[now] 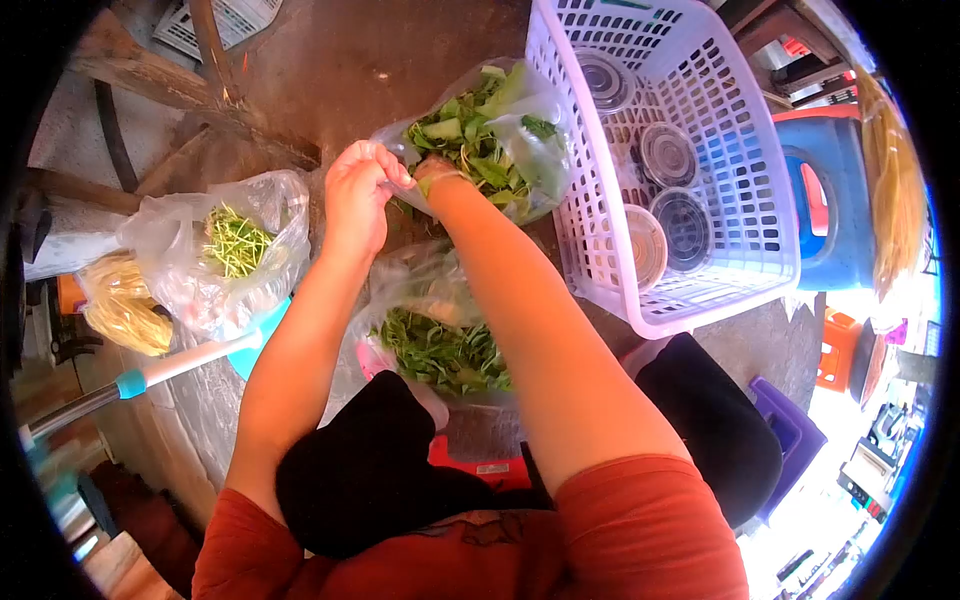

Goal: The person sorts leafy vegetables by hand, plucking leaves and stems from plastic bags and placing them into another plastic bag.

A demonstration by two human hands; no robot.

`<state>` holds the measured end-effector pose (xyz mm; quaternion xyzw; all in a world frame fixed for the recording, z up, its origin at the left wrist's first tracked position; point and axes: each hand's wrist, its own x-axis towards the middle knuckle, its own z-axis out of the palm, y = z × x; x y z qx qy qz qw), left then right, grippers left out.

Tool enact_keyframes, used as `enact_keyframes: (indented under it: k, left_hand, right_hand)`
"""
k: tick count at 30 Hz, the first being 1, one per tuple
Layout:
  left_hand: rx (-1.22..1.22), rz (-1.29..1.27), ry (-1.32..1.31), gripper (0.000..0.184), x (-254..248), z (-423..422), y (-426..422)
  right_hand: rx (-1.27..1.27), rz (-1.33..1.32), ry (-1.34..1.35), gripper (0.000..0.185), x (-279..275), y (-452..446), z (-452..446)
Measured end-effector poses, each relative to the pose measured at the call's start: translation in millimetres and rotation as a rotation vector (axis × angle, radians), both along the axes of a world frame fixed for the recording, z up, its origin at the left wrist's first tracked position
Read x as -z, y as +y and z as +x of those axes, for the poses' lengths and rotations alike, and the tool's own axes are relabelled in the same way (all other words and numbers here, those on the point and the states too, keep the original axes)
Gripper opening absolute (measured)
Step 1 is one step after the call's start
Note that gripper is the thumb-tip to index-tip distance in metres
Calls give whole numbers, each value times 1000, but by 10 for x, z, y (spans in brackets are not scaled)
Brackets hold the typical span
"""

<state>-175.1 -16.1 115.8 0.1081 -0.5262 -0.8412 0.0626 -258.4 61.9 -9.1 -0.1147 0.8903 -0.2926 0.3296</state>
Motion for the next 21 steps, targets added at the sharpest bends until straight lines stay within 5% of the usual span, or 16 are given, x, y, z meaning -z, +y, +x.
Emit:
enact_keyframes:
  k: [3, 5, 7, 11, 18, 21]
  left_hand:
    - [-1, -41, 121, 11, 70, -39, -207]
    - [-54, 128, 91, 9, 29, -96, -295]
    - [-107, 67, 40, 10, -92, -136, -367]
    - [-170, -2, -10, 16, -115, -238, -581]
    - [-90, -156, -159, 27, -54, -145, -675]
    - [-282, -646, -83, 32, 102, -91, -614]
  right_hand:
    - [-313, 148, 322, 36, -445, -8, 130]
    - [-637, 454, 143, 39, -441, -226, -280]
    - [-573, 449, 62, 35, -918, -289, -329]
    - [-497, 315, -43, 56, -1502, -287, -405]
    - [-435, 120, 28, 70, -1883, 165, -505]
    - [-289, -32, 84, 65, -1875, 288, -467]
